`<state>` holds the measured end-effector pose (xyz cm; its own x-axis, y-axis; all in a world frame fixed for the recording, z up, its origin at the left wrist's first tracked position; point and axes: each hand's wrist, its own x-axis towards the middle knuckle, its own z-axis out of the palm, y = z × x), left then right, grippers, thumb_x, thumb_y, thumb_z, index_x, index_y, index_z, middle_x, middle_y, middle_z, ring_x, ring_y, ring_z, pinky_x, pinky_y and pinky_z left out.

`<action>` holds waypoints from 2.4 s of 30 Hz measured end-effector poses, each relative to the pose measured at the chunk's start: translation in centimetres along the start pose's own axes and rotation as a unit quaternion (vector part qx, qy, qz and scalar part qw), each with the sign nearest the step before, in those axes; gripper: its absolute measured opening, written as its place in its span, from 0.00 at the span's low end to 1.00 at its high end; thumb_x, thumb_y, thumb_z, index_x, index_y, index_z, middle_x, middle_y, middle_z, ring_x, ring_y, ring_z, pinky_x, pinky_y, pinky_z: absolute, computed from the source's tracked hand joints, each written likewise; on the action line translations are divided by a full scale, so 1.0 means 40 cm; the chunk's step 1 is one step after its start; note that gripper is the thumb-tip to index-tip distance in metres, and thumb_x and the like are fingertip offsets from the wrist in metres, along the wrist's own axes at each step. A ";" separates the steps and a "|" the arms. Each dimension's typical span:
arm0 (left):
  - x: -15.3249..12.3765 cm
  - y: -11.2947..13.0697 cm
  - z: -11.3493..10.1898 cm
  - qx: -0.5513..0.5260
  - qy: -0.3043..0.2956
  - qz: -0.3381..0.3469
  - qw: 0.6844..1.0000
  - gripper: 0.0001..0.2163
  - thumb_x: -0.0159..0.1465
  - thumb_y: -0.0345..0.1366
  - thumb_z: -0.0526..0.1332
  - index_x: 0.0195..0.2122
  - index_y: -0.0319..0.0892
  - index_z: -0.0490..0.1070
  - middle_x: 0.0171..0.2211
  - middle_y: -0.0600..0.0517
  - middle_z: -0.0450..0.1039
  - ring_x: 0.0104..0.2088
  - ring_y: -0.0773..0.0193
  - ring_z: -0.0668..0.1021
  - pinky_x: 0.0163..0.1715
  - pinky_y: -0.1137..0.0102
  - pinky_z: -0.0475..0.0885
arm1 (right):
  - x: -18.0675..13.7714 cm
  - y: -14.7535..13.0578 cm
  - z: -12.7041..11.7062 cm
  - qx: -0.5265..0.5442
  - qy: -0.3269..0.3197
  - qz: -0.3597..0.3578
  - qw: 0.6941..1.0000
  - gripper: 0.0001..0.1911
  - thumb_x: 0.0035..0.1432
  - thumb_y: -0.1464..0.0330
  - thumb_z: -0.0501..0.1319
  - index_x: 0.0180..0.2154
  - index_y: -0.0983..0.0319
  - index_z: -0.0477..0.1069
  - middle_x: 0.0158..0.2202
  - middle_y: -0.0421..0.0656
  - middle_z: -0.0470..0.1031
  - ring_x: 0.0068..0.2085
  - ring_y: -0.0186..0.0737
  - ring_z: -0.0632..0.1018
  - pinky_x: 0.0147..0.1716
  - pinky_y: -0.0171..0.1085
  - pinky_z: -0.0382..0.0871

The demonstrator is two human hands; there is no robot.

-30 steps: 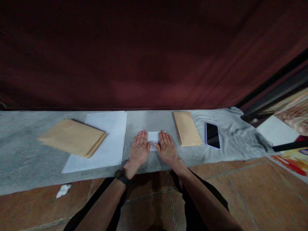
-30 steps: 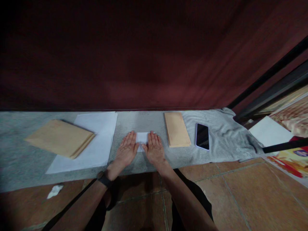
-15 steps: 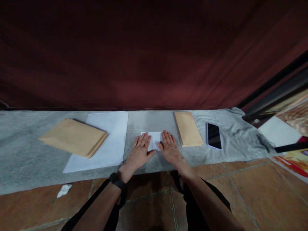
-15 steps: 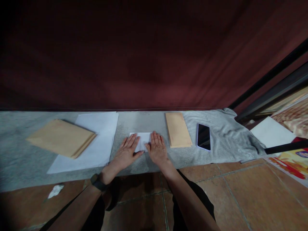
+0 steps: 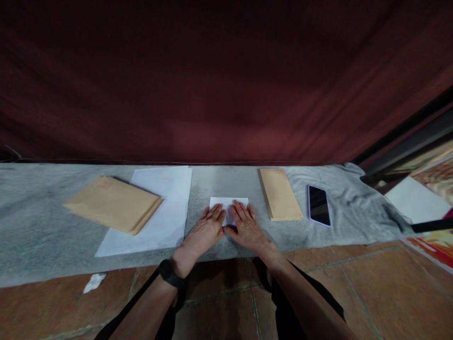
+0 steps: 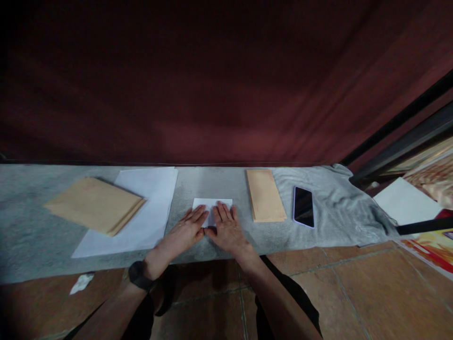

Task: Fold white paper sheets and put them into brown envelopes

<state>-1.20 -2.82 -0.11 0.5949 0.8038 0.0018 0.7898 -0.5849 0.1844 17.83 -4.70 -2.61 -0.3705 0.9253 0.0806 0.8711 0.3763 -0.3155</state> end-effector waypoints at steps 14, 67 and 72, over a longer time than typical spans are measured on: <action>0.024 -0.048 -0.076 -0.395 0.236 -0.195 0.866 0.10 0.63 0.44 0.65 0.37 0.43 0.78 0.31 0.53 0.80 0.31 0.62 0.79 0.33 0.70 0.72 | 0.038 0.094 -0.104 0.382 0.137 0.106 0.908 0.14 0.62 0.57 0.61 0.38 0.60 0.79 0.35 0.42 0.81 0.37 0.42 0.79 0.38 0.38 0.73; 0.011 0.049 0.122 -0.012 0.136 -0.174 0.975 0.33 0.72 0.48 0.48 0.72 0.33 0.48 0.71 0.36 0.52 0.72 0.48 0.55 0.69 0.50 0.56 | -0.016 0.043 0.051 -0.083 0.138 0.095 0.982 0.32 0.74 0.60 0.47 0.71 0.69 0.50 0.70 0.56 0.57 0.70 0.53 0.59 0.67 0.54 0.54; -0.005 0.036 0.114 0.001 0.139 -0.175 0.975 0.32 0.72 0.50 0.46 0.72 0.36 0.49 0.71 0.38 0.55 0.71 0.48 0.57 0.68 0.49 0.56 | -0.019 0.056 0.047 -0.096 0.149 0.100 0.979 0.32 0.74 0.58 0.47 0.71 0.70 0.51 0.70 0.57 0.58 0.70 0.54 0.60 0.66 0.53 0.55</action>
<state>0.51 -4.32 -4.32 0.2255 0.9524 0.2050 0.9379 -0.2692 0.2190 19.45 -4.63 -5.17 -0.1009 0.9433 0.3163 0.9717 0.1616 -0.1720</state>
